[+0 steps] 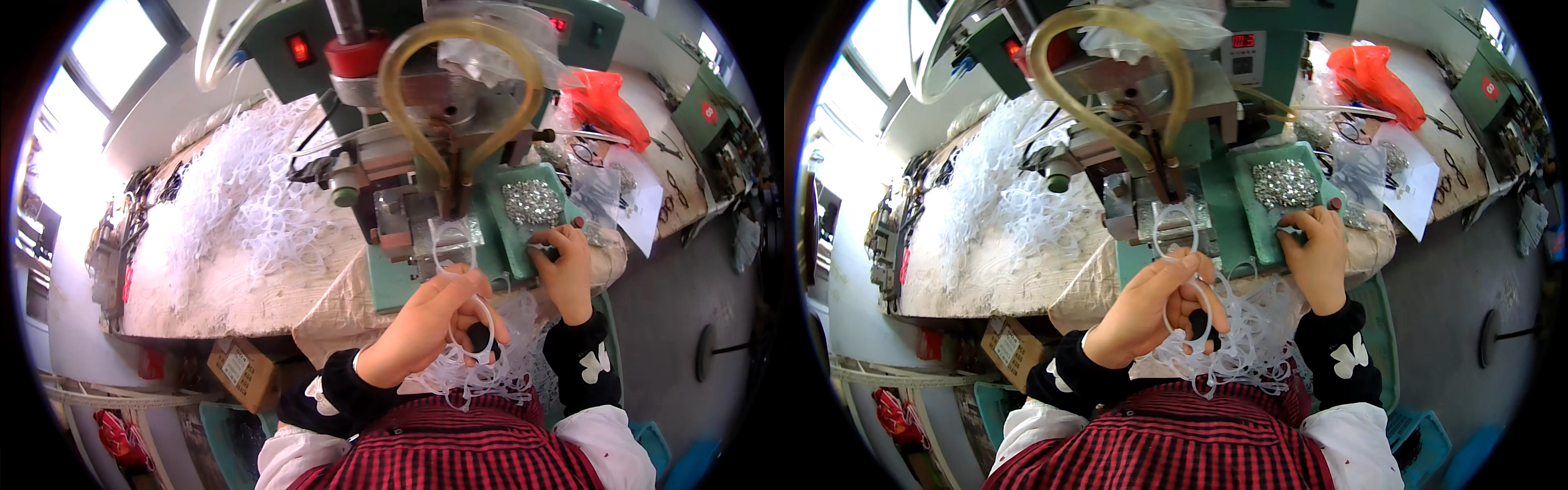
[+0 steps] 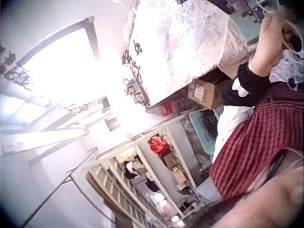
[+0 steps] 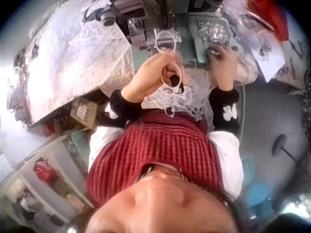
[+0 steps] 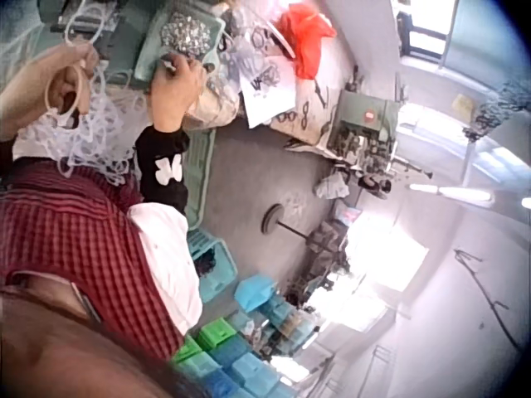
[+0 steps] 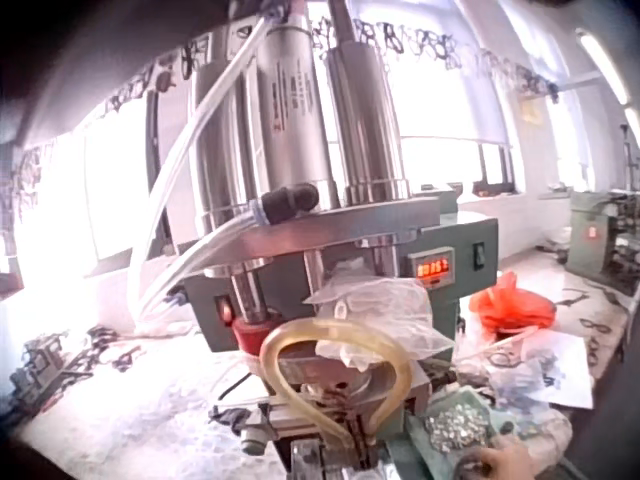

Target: The person repeatedly picks up white plastic rings and small metallic components, places them into a press machine, and removes the assembled units. The process is continuous and repetitive, with finished items accumulating on the work surface.

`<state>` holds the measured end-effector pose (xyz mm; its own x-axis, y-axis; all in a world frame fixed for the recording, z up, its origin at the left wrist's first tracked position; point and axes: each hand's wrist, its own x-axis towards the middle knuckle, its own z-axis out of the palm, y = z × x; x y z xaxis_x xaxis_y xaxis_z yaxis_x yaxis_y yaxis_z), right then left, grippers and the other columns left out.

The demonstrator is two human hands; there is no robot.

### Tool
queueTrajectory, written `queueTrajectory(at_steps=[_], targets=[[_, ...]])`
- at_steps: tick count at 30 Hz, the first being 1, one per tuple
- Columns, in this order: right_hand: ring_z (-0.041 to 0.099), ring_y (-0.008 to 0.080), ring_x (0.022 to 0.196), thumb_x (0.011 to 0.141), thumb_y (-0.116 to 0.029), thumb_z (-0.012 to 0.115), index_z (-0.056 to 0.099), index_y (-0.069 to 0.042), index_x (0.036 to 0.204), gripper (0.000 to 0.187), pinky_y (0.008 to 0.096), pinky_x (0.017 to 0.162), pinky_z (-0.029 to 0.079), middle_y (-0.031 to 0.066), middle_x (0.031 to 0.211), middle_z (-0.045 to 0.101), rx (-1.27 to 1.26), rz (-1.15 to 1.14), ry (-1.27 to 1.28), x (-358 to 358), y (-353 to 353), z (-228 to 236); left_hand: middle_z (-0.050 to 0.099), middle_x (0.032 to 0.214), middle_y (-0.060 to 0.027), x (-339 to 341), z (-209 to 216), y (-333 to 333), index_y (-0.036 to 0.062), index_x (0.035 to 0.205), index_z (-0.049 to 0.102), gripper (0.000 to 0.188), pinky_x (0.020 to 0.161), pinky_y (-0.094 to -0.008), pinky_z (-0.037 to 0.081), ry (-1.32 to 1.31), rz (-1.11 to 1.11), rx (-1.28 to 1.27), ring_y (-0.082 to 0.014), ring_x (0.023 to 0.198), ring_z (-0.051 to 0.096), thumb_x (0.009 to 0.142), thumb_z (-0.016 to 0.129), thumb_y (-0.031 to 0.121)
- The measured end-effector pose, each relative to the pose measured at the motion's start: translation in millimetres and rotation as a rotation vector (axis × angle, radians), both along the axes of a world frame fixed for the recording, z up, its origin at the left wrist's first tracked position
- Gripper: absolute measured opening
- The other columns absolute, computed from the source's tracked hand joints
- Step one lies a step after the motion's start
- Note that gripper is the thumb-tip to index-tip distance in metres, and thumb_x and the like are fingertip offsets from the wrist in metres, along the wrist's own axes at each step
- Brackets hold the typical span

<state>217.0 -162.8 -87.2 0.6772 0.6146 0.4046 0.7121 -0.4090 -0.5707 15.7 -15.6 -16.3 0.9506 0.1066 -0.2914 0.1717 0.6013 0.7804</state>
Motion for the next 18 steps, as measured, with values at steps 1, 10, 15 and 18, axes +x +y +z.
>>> queueTrajectory(at_steps=[1,10,15,18], targets=[[0.059,0.0313,0.092,0.075,-0.005,0.072,0.071,-0.004,0.085,0.01,0.041,0.082,0.046,0.0101,0.089,0.062,0.01,-0.005,-0.067,1,2,-2,0.072,0.089,-0.0247,-7,-8,0,0.0038,0.114,0.047,0.044,0.046,-0.0293,0.051,-0.008,-0.042,-0.024,-0.0266,0.063,0.07,0.111,0.032,0.045],[0.065,0.024,0.086,0.083,0.002,0.068,0.067,0.0,0.096,0.013,0.0325,0.079,0.05,0.01,0.09,0.068,0.361,-0.079,0.139,0,9,-23,0.073,0.09,-0.0078,-94,25,47,-0.0038,0.096,0.068,0.009,0.078,-0.0267,0.053,-0.002,0.984,1.099,-0.0129,0.083,0.067,0.089,0.071,-0.001],[0.066,0.0264,0.09,0.086,0.005,0.068,0.071,-0.001,0.099,0.014,0.0339,0.086,0.048,0.0104,0.095,0.07,0.358,0.014,-0.051,-8,27,0,0.071,0.093,-0.0099,-54,-20,139,0.0037,0.091,0.074,0.011,0.082,-0.0397,0.05,0.097,0.826,1.939,-0.0321,0.091,0.063,0.08,0.072,0.001],[0.066,0.0277,0.092,0.085,0.004,0.068,0.072,-0.001,0.099,0.016,0.0345,0.086,0.048,0.0109,0.096,0.071,0.356,0.017,0.003,-5,25,-7,0.064,0.087,-0.0094,-39,-91,189,0.0087,0.084,0.072,0.013,0.077,-0.0433,0.05,0.409,0.634,2.298,-0.0325,0.09,0.061,0.076,0.064,0.002]])
